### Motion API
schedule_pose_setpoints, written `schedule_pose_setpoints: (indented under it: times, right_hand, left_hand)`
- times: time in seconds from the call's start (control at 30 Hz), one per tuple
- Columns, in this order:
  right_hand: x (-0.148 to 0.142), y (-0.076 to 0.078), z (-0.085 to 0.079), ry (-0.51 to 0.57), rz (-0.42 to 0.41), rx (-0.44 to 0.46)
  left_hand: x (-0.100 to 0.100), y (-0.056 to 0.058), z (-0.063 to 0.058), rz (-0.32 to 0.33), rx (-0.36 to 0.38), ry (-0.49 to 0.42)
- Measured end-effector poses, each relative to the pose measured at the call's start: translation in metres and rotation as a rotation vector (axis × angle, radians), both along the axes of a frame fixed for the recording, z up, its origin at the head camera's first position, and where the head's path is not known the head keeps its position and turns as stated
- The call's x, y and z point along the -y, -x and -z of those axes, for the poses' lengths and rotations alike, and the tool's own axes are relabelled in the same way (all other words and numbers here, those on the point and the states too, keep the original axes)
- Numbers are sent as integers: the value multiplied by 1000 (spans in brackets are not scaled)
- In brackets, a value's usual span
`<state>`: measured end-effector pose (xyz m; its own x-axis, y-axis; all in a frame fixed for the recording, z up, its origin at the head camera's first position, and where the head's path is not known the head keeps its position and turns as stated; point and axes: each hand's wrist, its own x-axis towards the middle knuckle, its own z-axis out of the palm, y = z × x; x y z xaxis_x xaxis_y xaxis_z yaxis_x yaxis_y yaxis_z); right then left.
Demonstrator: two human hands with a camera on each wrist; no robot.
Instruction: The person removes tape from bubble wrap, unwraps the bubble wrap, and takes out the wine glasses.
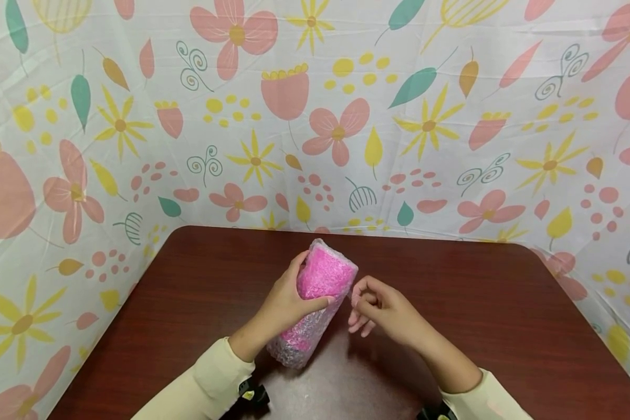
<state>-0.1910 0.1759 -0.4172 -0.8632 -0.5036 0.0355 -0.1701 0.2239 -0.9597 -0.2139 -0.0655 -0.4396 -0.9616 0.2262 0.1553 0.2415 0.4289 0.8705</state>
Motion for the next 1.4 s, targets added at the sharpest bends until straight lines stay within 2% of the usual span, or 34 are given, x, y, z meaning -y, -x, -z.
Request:
schedule_pose_setpoints:
  times: [0.17,0.5,0.77,1.0,1.17,1.27,1.4]
  right_hand:
    - [1,0,1,7,-2,-3]
    - [2,0,2,-7,-6,-5]
    - [1,0,4,1,-22,-29]
    - [1,0,5,43,-33,-18]
    - [1,-1,2,-44,54,-2]
    - [1,-1,0,-70,81,-2]
    - [1,1,1,-39,63,-4]
  left_hand:
    - [-1,-1,-1,23,-17,11]
    - [-2,-1,-2,22,-25,20]
    - [0,-3,-3,78,43,0]
    - [2,-1,-6,21,59,-13]
    - [2,0,-8,-23,60,-31]
    - [2,1,-8,-28,63,-40]
    - [2,0,-8,-22,55,-28]
